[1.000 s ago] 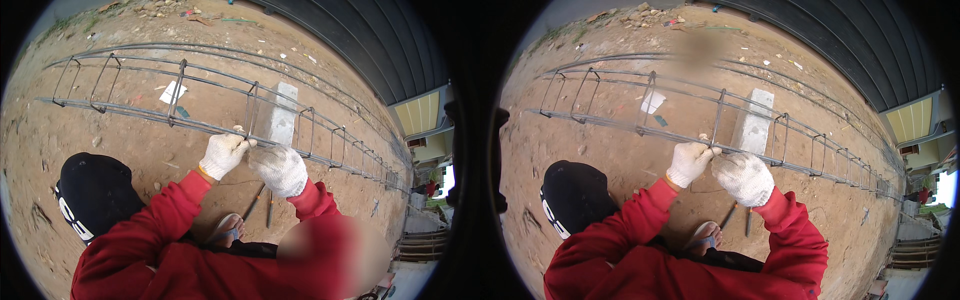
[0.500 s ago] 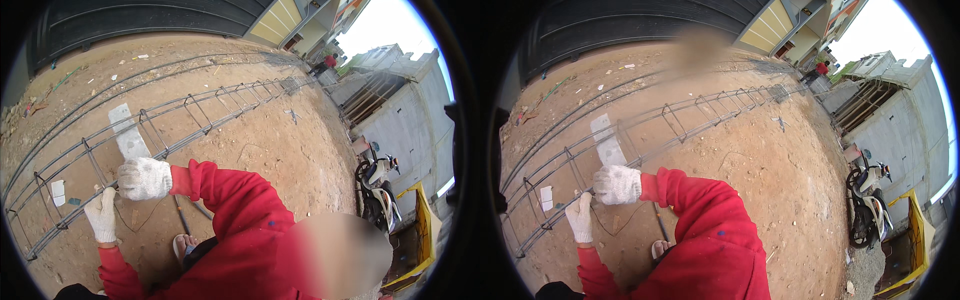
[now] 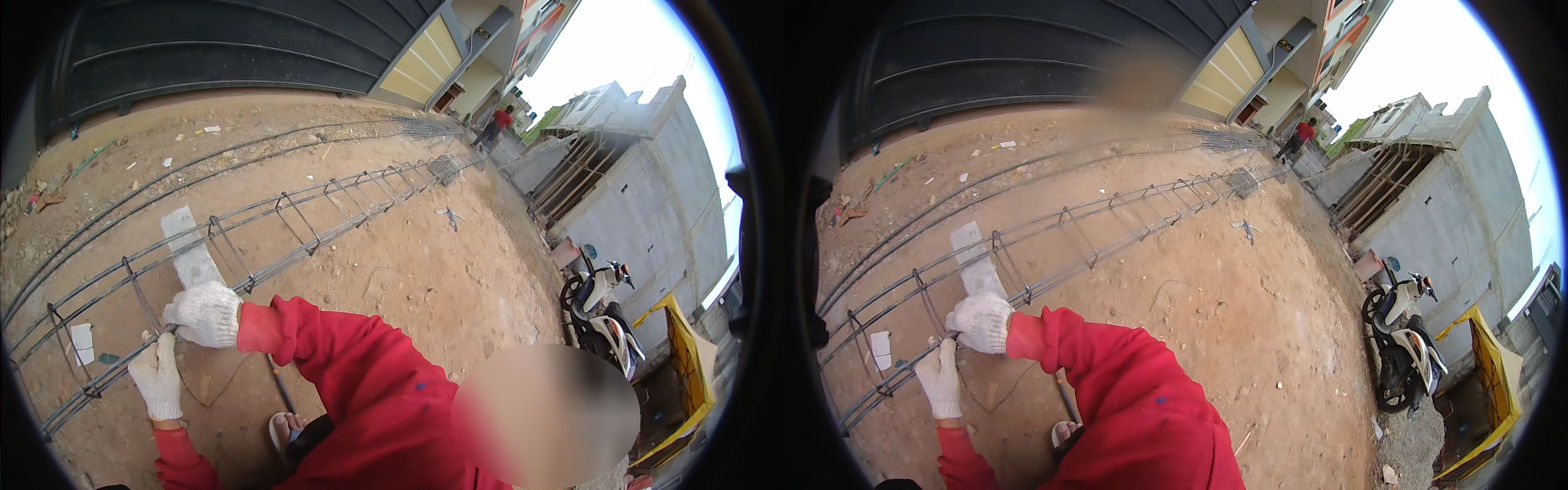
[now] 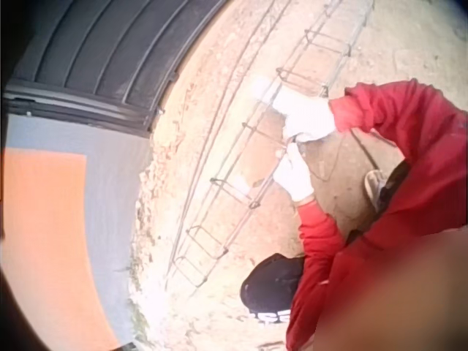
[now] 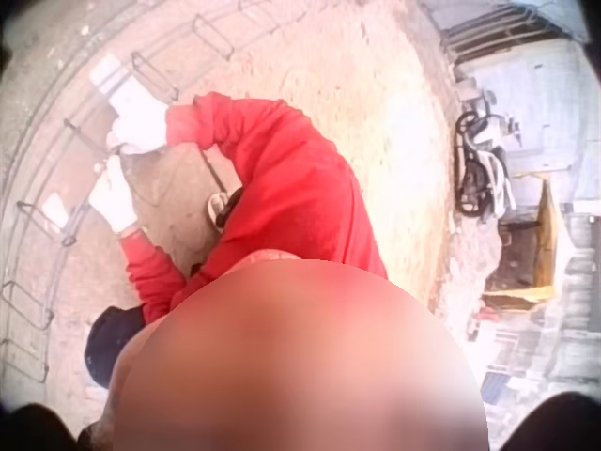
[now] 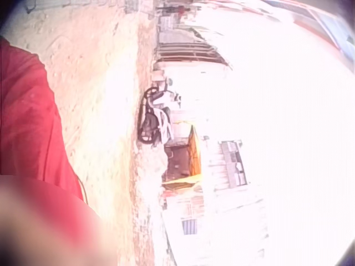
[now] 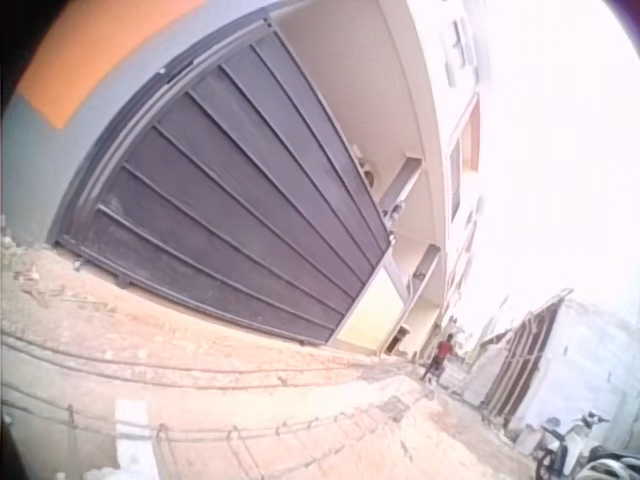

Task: The person assembles a rebar cage by tying intersecting steel bars with wire. They use pliers to twist and secure the wire at each joint, moving along the structure to complete multiple connections.

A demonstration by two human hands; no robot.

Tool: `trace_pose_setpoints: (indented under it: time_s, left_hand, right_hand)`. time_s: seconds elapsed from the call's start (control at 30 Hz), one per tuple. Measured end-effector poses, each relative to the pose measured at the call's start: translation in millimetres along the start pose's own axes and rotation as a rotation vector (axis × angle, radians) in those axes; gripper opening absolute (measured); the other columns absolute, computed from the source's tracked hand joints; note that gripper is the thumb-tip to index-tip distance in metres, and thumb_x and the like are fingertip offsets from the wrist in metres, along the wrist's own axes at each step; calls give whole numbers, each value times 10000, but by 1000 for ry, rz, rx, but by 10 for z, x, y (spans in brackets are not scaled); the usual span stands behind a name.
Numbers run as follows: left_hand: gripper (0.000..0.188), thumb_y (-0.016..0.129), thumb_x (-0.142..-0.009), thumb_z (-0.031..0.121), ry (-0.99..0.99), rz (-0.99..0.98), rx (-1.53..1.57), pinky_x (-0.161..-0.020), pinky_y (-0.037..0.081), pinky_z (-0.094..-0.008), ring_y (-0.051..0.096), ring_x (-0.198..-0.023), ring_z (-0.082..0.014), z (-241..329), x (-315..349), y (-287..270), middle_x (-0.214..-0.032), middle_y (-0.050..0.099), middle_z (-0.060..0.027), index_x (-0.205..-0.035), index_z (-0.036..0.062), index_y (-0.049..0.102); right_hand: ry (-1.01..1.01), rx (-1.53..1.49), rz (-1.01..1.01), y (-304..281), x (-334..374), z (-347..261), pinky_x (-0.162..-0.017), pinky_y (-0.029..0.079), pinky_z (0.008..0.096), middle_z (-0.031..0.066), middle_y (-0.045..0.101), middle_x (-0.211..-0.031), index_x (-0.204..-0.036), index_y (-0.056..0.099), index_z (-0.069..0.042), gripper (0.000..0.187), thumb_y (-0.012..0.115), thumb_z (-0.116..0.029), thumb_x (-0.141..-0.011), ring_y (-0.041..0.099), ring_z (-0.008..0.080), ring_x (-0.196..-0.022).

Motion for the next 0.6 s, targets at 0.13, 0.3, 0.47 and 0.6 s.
trace_pose_setpoints:
  time_s: [0.13, 0.3, 0.47, 0.6]
  left_hand:
    - [338, 600, -986, 118, 17, 10, -14, -701, 532, -335, 266, -551, -150, -2, 13, 4, -537, 337, -164, -709, -75, 585]
    - [368, 583, -1009, 195, -2, -17, -32, -602, 510, -294, 484, -524, -116, 71, 28, -7, -574, 585, -133, -775, -71, 681]
    - [336, 587, -1005, 207, -191, 23, 128, -622, 525, -282, 656, -613, -120, 76, 62, 31, -693, 722, -93, -870, -58, 743]
    - [331, 602, -999, 199, -198, 33, 114, -633, 512, -287, 644, -608, -113, 101, 67, 41, -692, 724, -105, -875, -81, 726]
  right_hand:
    - [11, 169, -29, 91, -112, 20, -663, 540, 486, 153, 681, -754, -837, 704, -86, 160, 705, -176, -704, 690, 375, -762]
    - [97, -634, -609, 148, -212, 316, -641, 593, 369, 157, 756, -907, -1169, 723, -34, 381, 765, -193, -825, 740, 246, -786]
    - [366, -985, -835, 243, -254, 633, -649, 564, 300, 70, 764, -925, -1145, 747, -86, 377, 809, -269, -822, 716, 157, -786]
    - [43, -460, -809, 295, -454, 674, -699, 540, 310, 58, 767, -948, -1075, 782, -106, 383, 846, -340, -779, 697, 165, -806]
Point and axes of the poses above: each hand's wrist, its own x-axis away from the middle knuckle, its own y-axis out of the palm, z = x × y, the point moved 6 cm from there along -x, towards the middle knuckle
